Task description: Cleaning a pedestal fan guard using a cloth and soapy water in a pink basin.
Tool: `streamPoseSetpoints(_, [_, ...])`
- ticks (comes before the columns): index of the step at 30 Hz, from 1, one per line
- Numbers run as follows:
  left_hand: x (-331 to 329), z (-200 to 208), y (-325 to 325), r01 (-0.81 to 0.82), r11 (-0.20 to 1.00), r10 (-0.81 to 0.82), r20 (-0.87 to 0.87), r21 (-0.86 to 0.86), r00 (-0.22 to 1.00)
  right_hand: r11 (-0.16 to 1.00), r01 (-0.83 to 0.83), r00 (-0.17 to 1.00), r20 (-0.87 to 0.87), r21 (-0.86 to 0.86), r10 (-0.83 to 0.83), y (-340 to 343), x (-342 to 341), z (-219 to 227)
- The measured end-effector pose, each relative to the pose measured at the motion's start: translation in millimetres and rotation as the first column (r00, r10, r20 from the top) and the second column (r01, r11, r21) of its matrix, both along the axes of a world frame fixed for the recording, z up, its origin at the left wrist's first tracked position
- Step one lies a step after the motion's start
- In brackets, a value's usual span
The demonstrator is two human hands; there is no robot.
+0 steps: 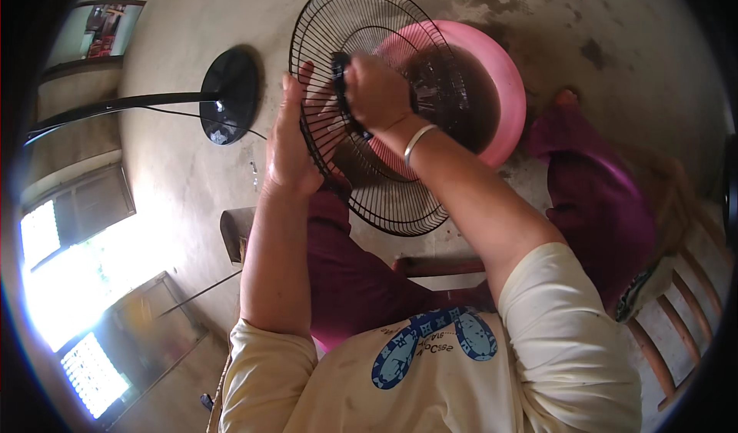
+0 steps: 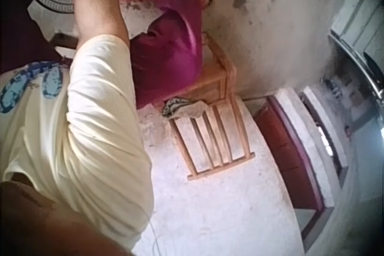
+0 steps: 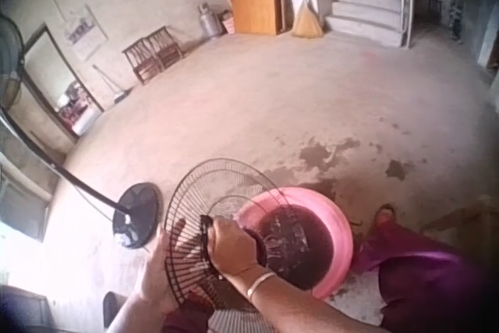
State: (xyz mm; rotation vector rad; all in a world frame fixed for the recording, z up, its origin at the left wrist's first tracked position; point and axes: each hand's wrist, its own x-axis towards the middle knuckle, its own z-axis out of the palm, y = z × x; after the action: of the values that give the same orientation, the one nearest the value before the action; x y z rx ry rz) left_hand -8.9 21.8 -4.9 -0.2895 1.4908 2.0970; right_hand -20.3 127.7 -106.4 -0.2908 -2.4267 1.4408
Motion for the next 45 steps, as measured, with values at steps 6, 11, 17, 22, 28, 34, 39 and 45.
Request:
streamPoseSetpoints(6, [-7,-3,-16,0.024,0.997,-0.027,0.031,0.075,0.999,0.993,0.053,0.998,-0.031,-0.102,-0.056,-8,-12,20])
streamPoseSetpoints(11, [6,5,5,-0.059,0.998,0.060,0.021,-0.021,0.998,0.942,0.045,0.921,-0.352,-0.333,-0.168,-31,-8,49])
streamPoseSetpoints(17, [2,-1,-3,0.034,0.997,-0.034,0.000,-0.069,0.999,0.987,0.157,0.985,0.069,0.018,-0.158,24,-31,-33])
streamPoseSetpoints(22, [-17,2,-14,-0.102,0.995,0.102,-0.019,0.013,0.995,0.985,-0.052,0.992,-0.121,-0.167,0.032,-5,-28,42])
streamPoseSetpoints(28, [-18,-6,-5,-0.164,0.977,0.159,-0.041,-0.134,0.986,1.000,-0.018,0.999,-0.050,-0.019,0.017,-5,-29,9])
streamPoseSetpoints(34, [-25,-10,-11,-0.180,0.959,0.196,0.053,-0.217,0.979,0.996,0.041,0.950,0.305,0.079,-0.063,31,-30,-44])
streamPoseSetpoints(39, [-23,-5,-6,-0.083,0.996,0.082,0.033,0.038,0.996,0.946,-0.084,0.962,-0.272,-0.314,-0.005,-31,-25,53])
streamPoseSetpoints(45, [-14,-6,-8,-0.031,0.986,0.030,0.007,0.163,1.000,0.996,0.073,0.989,-0.125,-0.058,-0.079,-7,-26,12])
